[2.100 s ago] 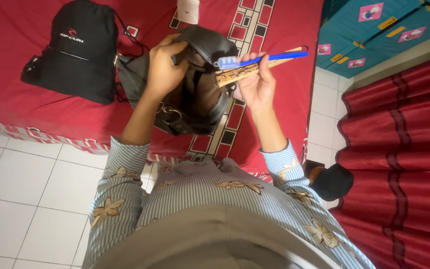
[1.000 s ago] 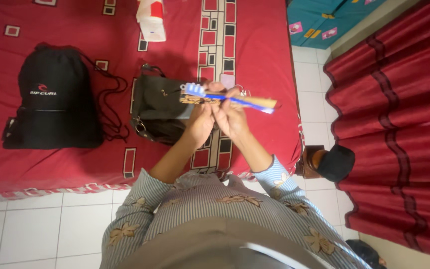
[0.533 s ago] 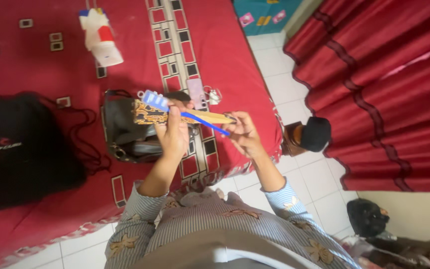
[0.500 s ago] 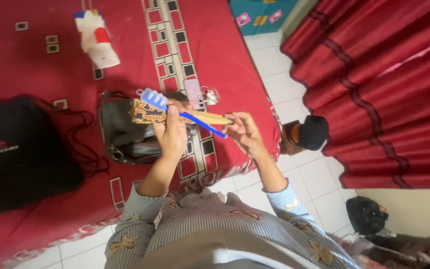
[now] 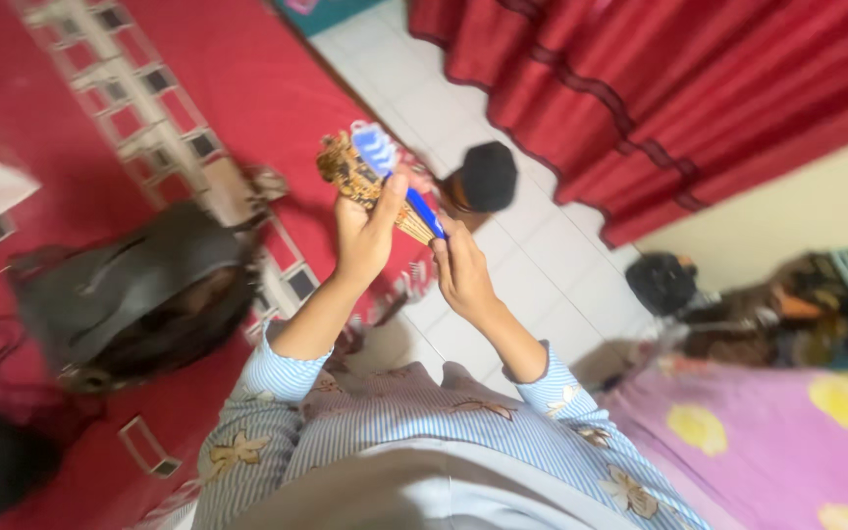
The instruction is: The person removes a phone, a small container, a charger, a hairbrush, and a pen from a grey handbag and places them into a wall-mounted wire basket. The person then removes a black tripod and a white cloth from a black drawstring bag and places them on a nearby cabinet and bed.
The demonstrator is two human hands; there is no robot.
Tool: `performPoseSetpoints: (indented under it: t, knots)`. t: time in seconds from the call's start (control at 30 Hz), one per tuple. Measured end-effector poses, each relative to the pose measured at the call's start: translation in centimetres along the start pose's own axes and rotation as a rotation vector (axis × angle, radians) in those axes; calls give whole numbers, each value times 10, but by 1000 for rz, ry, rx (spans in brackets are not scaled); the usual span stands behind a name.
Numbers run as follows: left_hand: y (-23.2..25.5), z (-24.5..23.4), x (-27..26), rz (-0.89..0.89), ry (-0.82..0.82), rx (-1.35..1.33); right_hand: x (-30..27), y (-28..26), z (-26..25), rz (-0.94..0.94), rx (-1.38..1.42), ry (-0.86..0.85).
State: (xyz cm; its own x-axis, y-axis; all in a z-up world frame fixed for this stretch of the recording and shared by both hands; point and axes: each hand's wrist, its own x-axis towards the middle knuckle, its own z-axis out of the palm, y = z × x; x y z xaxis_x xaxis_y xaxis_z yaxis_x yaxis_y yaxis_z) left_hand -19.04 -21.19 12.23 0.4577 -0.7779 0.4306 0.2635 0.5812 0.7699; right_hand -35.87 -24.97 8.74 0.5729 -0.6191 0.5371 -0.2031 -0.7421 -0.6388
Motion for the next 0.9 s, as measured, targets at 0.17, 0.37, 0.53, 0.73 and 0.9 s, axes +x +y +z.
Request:
performPoseSetpoints:
  t: [0.17,0.37,0.53,0.73,0.9]
  knots:
    - [-49,115,3,-72,-261,-118,-41,41,-71,290,47,181]
    - [-115,229,-21,-267,-564,-118,-90,71,-170,320,8,447]
    - [-162,299,-36,-399,-727,-154,-135,88,-232,320,59,738]
    - [-208,383,-41,-418,-929,-376,-176,117,-276,472,-34,946]
    - [-254,444,-23,-561,-1033,-358,-175,151,-318,412,45,1113]
